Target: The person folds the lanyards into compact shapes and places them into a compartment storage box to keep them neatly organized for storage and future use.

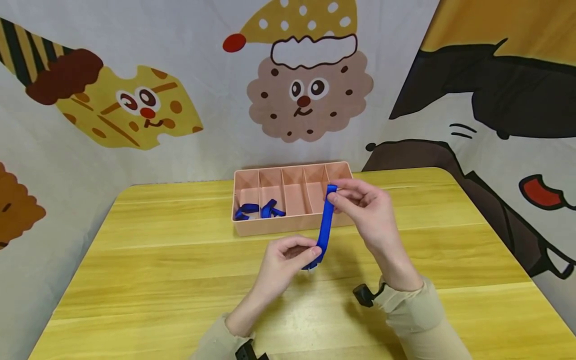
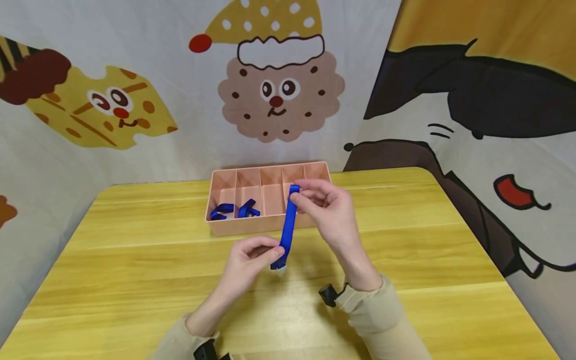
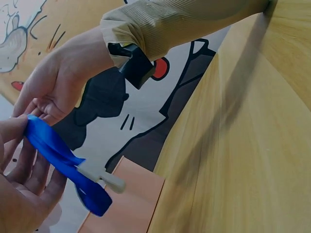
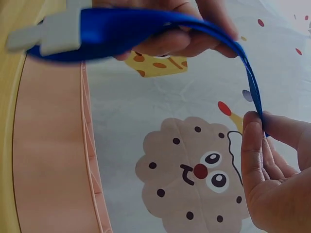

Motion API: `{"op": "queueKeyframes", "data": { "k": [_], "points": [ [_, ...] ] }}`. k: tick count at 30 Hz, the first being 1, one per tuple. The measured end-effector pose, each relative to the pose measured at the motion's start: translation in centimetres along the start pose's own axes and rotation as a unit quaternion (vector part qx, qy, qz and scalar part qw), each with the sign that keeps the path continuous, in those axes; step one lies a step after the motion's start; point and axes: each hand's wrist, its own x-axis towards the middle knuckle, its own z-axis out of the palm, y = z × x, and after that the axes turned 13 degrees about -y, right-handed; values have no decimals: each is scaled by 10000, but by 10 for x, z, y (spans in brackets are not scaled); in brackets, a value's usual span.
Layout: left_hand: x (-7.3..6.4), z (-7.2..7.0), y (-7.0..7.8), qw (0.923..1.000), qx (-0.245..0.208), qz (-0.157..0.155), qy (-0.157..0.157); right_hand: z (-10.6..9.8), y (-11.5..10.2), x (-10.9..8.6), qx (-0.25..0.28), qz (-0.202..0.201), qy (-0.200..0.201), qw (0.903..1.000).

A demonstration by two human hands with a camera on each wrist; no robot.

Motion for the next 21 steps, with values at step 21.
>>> {"op": "queueKeyframes", "data": {
  "k": [21],
  "points": [
    [-6,-22,30,9954,527,132,788,-5,17,10,-1389,694,-795,9847]
  ]
}}
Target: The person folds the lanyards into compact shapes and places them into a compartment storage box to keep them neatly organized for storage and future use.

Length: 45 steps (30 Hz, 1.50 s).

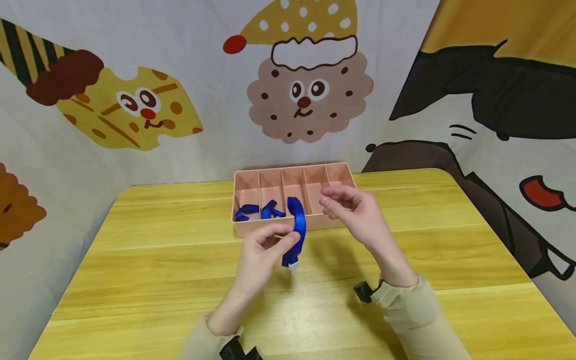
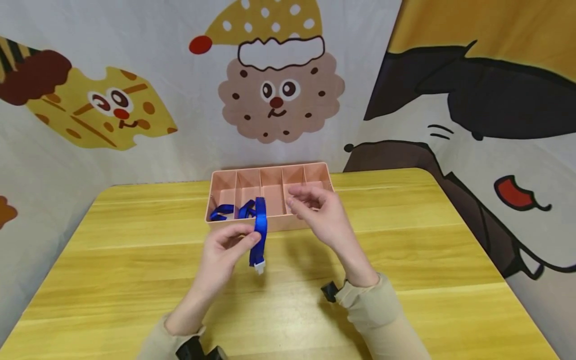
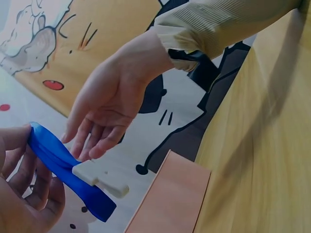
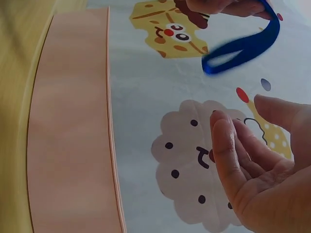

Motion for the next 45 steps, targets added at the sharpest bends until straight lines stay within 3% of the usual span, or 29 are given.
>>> {"op": "queueKeyframes", "data": {
  "k": [4,7,13,22,31,34,38,45],
  "points": [
    [1,-3,2,9999,31,-72,65,1,0,-3,-308,-251,101,9992],
    [1,-5,3,9998,109,-178,57,4,-2,-6,-637,-779,151,9948],
    [1,-6,3,9996,156,-212,27,12,-7,-11,-1521,-2116,135,9653],
    [0,-5,3,9995,65,-253,-195,18,-4,-7,-1786,-3034,-174,9358],
    [0,-4,3,9979,-1,-342,-551,16,3,-6,-1697,-3576,-110,9183],
    [1,-4,2,9975,75,-344,-605,16,4,-5,-1696,-3595,-43,9176],
    [2,-2,0,9972,245,-412,-566,18,3,-5,-1743,-3636,148,9150],
    [1,1,-1,9959,522,-255,-691,20,1,-6,-1952,-3871,538,8995]
  ]
}}
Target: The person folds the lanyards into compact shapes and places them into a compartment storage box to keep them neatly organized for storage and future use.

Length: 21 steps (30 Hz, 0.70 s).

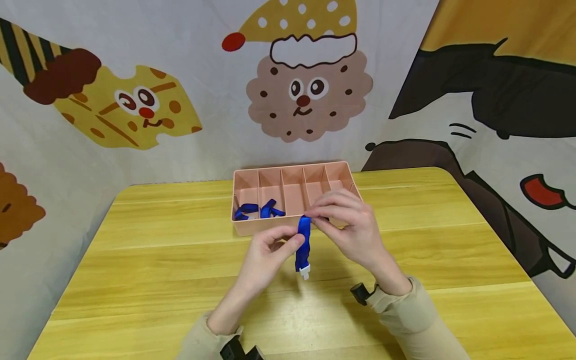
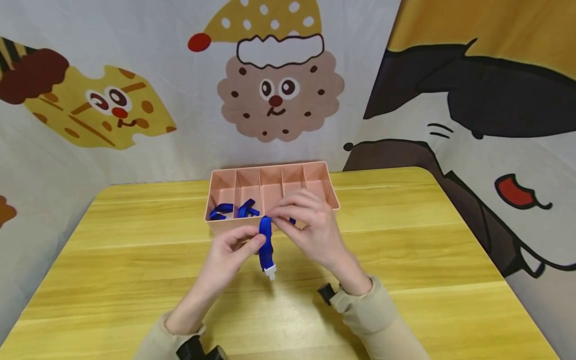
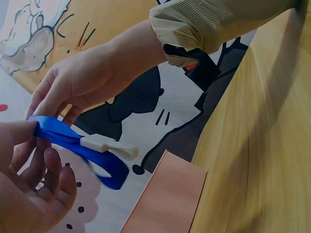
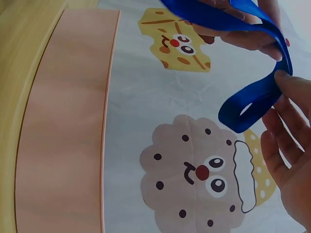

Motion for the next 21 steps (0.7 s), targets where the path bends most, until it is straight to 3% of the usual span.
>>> {"op": "queueKeyframes", "data": {
  "k": [7,12,16,21],
  "points": [
    [-1,-1,1,9984,400,2,410,1,-2,0,-150,167,117,9997],
    [-1,-1,2,9971,431,-96,628,2,-2,-1,-318,215,182,9991],
    [-1,-2,3,9957,378,156,836,6,-2,-1,-159,396,230,9988],
    [0,-3,0,9880,76,668,1392,16,-4,-1,371,940,117,9948]
  ]
}}
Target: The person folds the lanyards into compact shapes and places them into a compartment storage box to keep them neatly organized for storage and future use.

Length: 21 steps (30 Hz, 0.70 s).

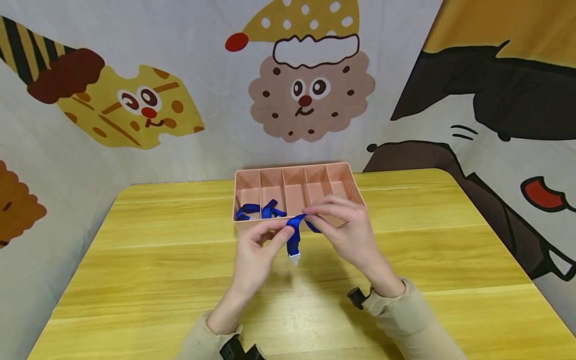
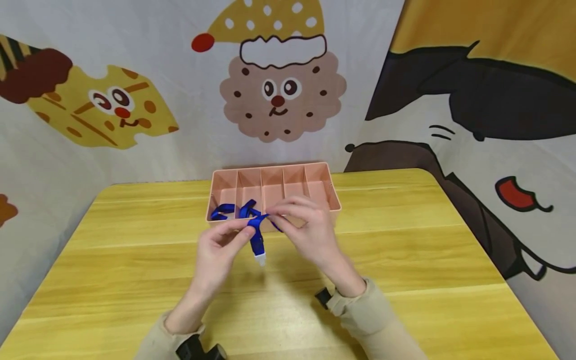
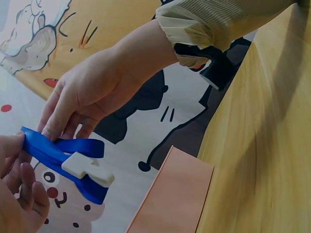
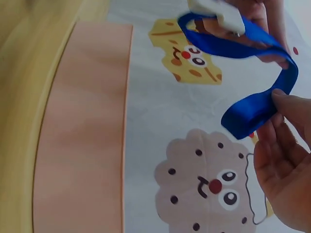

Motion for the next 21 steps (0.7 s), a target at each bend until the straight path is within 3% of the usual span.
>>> {"op": "queueKeyframes", "data": {
  "k": [6,13,21],
  "points": [
    [0,-3,-1,9987,-354,327,176,11,-6,-2,349,517,-236,9978],
    [0,-5,2,9974,-627,117,322,19,-10,-3,698,956,-452,9919],
    [1,-6,2,9972,-648,-56,374,23,-10,-4,906,1366,-566,9849]
  ]
}}
